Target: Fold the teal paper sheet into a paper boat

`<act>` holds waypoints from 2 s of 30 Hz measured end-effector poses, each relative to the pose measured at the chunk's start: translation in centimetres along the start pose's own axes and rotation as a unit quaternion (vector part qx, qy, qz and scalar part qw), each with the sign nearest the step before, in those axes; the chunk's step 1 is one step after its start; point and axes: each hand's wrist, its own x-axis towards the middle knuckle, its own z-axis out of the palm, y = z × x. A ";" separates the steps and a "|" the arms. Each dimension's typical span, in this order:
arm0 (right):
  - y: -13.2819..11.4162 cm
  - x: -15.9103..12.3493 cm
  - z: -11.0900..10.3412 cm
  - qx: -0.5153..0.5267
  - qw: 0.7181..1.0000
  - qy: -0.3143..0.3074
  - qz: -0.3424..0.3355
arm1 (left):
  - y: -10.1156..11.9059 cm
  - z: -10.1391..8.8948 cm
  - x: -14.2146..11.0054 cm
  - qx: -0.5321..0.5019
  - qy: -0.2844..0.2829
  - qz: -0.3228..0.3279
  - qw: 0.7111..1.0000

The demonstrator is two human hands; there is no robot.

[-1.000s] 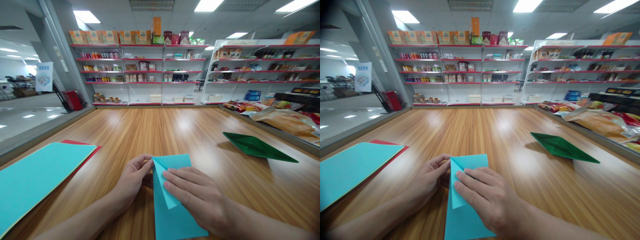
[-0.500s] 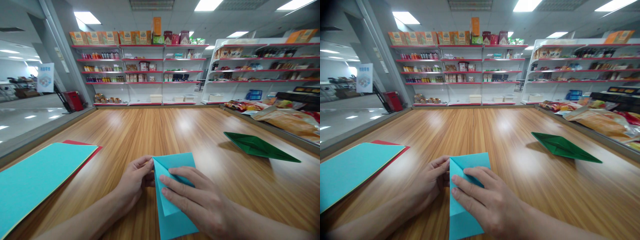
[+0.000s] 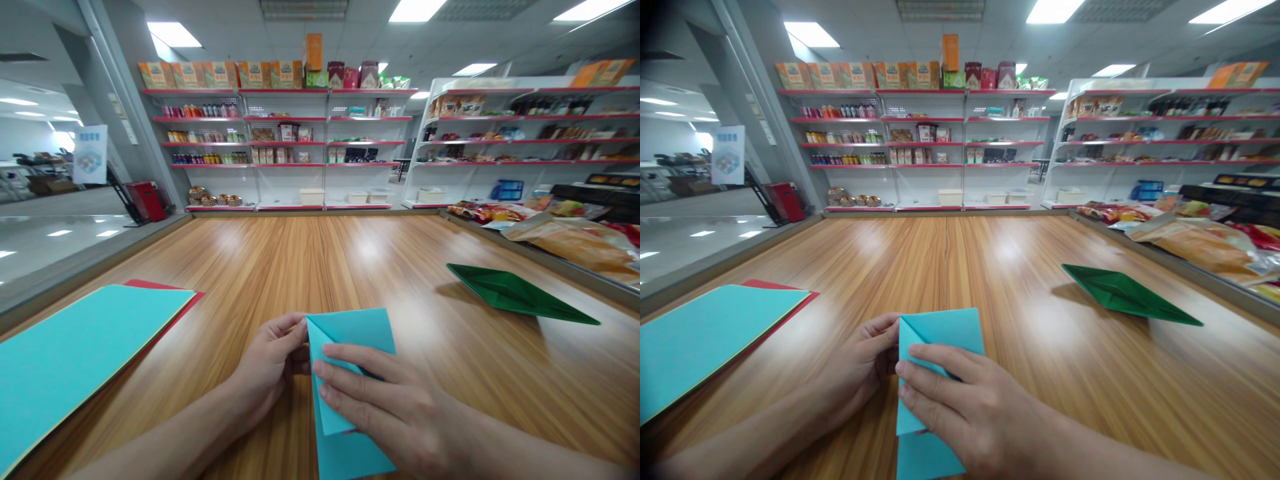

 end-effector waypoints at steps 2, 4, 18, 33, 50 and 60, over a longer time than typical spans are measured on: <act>0.0 0.0 0.0 0.003 1.000 -0.004 -0.002 | 0.0 0.0 0.0 0.004 0.000 -0.002 1.000; 0.0 0.0 0.1 0.002 1.000 -0.011 -0.003 | 0.0 0.0 0.0 0.009 -0.001 -0.003 1.000; -0.1 -0.4 0.5 0.002 0.999 -0.032 0.009 | 0.0 0.5 0.0 0.060 -0.002 -0.016 0.998; 0.1 -0.7 0.9 -0.002 0.998 -0.058 0.006 | -0.1 1.0 -0.1 0.056 -0.042 -0.004 0.998; 0.2 -1.0 1.5 -0.006 0.985 -0.057 0.160 | 0.3 1.1 0.0 0.038 0.019 0.011 0.999; 2.5 -2.6 2.0 -0.029 0.969 0.028 0.244 | 0.2 0.4 0.0 0.045 0.005 0.024 0.999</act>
